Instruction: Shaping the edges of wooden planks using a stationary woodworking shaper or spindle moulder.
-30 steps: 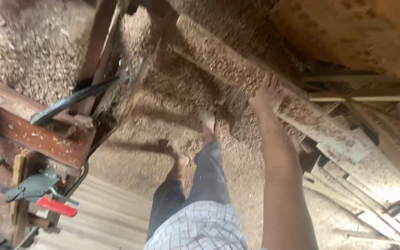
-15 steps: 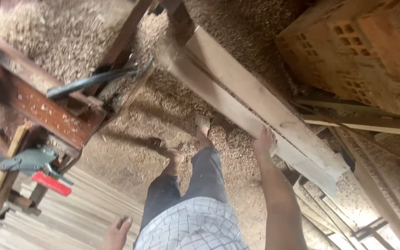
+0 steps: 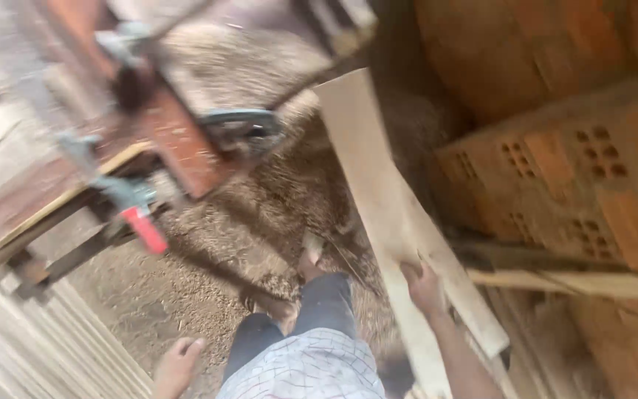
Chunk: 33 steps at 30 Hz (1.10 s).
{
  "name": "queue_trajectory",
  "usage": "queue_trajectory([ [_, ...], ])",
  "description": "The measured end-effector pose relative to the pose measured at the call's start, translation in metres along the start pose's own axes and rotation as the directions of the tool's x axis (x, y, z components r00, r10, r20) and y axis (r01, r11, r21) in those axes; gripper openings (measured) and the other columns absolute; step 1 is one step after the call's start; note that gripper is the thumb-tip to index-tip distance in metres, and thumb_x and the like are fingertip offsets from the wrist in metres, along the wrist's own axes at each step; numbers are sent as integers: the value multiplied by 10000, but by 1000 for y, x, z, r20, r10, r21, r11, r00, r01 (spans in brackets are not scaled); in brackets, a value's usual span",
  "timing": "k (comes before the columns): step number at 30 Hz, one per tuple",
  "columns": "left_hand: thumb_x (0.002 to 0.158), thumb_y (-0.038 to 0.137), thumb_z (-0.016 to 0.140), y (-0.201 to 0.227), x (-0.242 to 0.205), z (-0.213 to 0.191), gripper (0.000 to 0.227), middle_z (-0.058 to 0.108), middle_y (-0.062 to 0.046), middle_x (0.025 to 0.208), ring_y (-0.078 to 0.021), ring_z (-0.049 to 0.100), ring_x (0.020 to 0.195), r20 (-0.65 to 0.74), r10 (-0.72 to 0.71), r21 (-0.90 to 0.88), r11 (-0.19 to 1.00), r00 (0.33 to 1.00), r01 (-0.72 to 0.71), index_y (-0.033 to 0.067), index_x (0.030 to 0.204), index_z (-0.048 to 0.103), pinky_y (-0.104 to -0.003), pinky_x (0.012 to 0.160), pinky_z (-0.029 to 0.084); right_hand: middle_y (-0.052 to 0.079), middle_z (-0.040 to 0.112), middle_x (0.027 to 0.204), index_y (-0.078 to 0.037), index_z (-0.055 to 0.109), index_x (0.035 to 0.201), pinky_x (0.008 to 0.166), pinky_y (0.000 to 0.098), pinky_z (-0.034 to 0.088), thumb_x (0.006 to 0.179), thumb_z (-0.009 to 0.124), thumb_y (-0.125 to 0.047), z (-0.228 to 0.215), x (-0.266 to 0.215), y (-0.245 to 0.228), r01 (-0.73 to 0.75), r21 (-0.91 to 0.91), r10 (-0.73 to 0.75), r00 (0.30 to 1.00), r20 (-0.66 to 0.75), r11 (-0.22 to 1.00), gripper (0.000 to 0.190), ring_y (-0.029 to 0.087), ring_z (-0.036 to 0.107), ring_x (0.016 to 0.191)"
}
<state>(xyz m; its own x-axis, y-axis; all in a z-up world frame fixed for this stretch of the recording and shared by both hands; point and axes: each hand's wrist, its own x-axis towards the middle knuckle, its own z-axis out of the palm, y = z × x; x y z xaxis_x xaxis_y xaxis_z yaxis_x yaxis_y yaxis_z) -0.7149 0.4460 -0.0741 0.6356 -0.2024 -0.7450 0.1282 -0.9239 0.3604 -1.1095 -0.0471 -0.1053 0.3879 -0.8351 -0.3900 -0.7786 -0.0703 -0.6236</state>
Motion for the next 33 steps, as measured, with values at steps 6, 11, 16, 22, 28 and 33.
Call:
queue_trajectory([
  [6, 853, 399, 682, 99, -120, -30, 478, 750, -146, 1147, -292, 718, 1081, 111, 189, -63, 981, 976, -183, 89, 1217, 669, -388, 964, 540, 59, 804, 1024, -121, 745, 1205, 800, 352, 581, 974, 618, -455, 58, -84, -176, 66, 189, -77, 995, 55, 980, 426, 202, 735, 895],
  [11, 863, 354, 732, 104, -198, -61, 666, 571, -209, 1428, -355, 534, 1353, -19, 668, -189, 728, 744, -659, -7, 1392, 552, -446, 1148, 377, 5, 783, 1053, -245, 765, 1160, 829, 332, 590, 962, 593, -406, 113, -167, -313, 238, -186, -128, 875, 466, 953, 307, 183, 749, 902],
  [16, 857, 488, 757, 101, -228, -141, 544, 520, -202, 1446, -382, 402, 1432, 26, 670, 250, 714, 742, -654, 49, 1160, 654, -570, 1227, 195, 85, 764, 942, -219, 749, 1066, 766, 433, 560, 889, 692, -376, 214, -235, -352, 924, -127, -339, 257, 905, 361, 243, 279, 730, 888],
  [22, 899, 431, 527, -143, -99, -7, 357, 813, 21, 951, -164, 793, 875, 62, 396, -8, 918, 916, -396, 327, 1108, 797, -342, 881, 595, 91, 746, 826, -114, 715, 982, 710, 460, 558, 967, 619, -274, 284, -290, -374, 998, 18, -297, -33, 954, -53, 187, 260, 726, 765],
  [28, 818, 615, 727, -118, -146, -77, 545, 788, -95, 779, -196, 777, 783, 48, 77, -281, 958, 996, -60, 80, 904, 780, -355, 749, 638, 56, 719, 894, -76, 711, 1001, 832, 400, 551, 966, 719, -235, 221, -307, -448, 850, 527, -805, -299, 513, 20, 163, 228, 690, 813],
  [33, 744, 589, 723, -178, -77, -68, 561, 781, -114, 766, -214, 730, 726, -57, 46, -566, 821, 997, -70, 97, 1007, 775, -361, 679, 584, 49, 751, 938, -102, 710, 1046, 743, 334, 591, 873, 760, -48, 204, -223, -481, 887, 458, -960, -84, 267, 50, 188, 179, 722, 855],
])
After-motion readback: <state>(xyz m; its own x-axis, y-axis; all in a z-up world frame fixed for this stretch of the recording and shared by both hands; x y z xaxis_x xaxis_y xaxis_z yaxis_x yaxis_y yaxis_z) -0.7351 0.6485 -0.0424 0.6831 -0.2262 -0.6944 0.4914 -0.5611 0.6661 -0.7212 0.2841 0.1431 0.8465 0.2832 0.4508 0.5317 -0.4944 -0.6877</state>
